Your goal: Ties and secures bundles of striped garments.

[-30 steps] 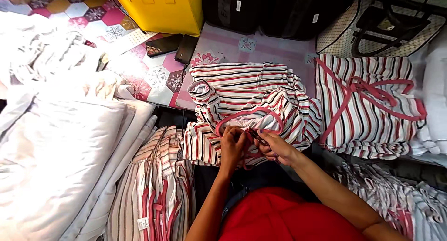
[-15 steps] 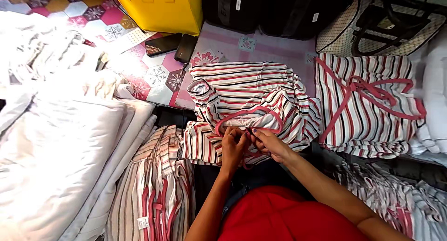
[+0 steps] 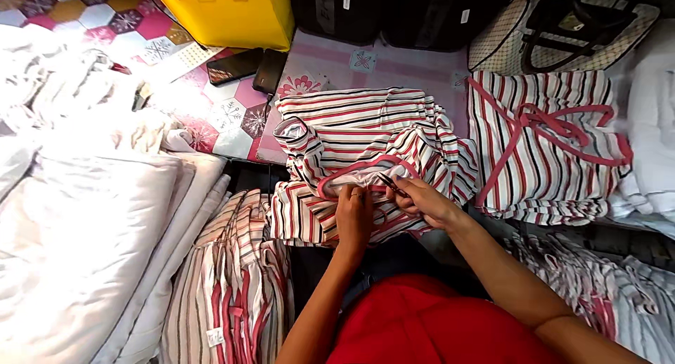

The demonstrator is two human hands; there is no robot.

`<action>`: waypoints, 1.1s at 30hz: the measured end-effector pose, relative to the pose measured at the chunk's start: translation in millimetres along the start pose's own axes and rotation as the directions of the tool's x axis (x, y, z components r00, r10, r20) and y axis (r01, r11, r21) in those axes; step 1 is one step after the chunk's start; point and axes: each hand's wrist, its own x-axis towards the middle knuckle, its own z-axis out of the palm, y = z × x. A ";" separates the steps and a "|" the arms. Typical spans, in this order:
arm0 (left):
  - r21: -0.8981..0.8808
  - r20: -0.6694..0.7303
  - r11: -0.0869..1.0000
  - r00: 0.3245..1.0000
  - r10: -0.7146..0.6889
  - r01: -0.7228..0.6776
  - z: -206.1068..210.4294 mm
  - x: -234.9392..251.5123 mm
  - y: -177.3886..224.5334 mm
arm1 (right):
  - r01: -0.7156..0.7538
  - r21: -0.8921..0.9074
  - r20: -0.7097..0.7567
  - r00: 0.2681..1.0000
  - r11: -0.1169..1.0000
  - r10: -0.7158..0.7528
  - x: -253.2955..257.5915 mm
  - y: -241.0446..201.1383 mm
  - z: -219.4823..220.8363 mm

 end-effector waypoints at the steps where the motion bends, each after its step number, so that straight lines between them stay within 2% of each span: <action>1: -0.035 -0.043 0.999 0.999 0.025 -0.026 3.5 -1.9 -5.2 | -0.009 -0.010 0.006 1.000 1.000 0.009 -1.1 0.3 -1.8; 3: -0.103 -0.067 0.994 0.997 0.028 -0.035 2.1 -4.2 -8.6 | -0.040 -0.030 0.013 0.999 0.999 0.040 -4.0 1.3 -5.6; 7: -0.122 -0.077 0.993 0.997 -0.005 -0.004 6.0 -2.2 -10.5 | -0.090 -0.062 0.060 0.994 0.994 0.094 1.4 3.6 -4.4; 9: -0.204 -0.012 0.974 0.995 -0.102 0.098 0.6 -0.6 -8.8 | -0.102 -0.080 0.067 0.992 0.992 0.108 3.8 1.5 -4.5; 12: -0.400 0.147 0.864 0.952 -0.267 0.305 -13.7 -0.1 -8.2 | -0.125 -0.122 0.107 0.985 0.985 0.138 6.5 1.5 -12.1; 14: -0.476 0.173 0.805 0.935 -0.310 0.355 -16.5 -2.4 -7.0 | -0.151 -0.153 0.152 0.973 0.977 0.174 8.0 2.4 -15.6; 19: -0.535 0.141 0.769 0.934 -0.327 0.350 -13.3 -5.8 -4.8 | -0.186 -0.178 0.190 0.957 0.966 0.219 19.0 1.1 -7.6; 33: -0.547 0.135 0.770 0.942 -0.306 0.328 -11.7 -4.9 -7.8 | -0.138 -0.199 0.135 0.977 0.970 0.166 28.4 3.8 -0.2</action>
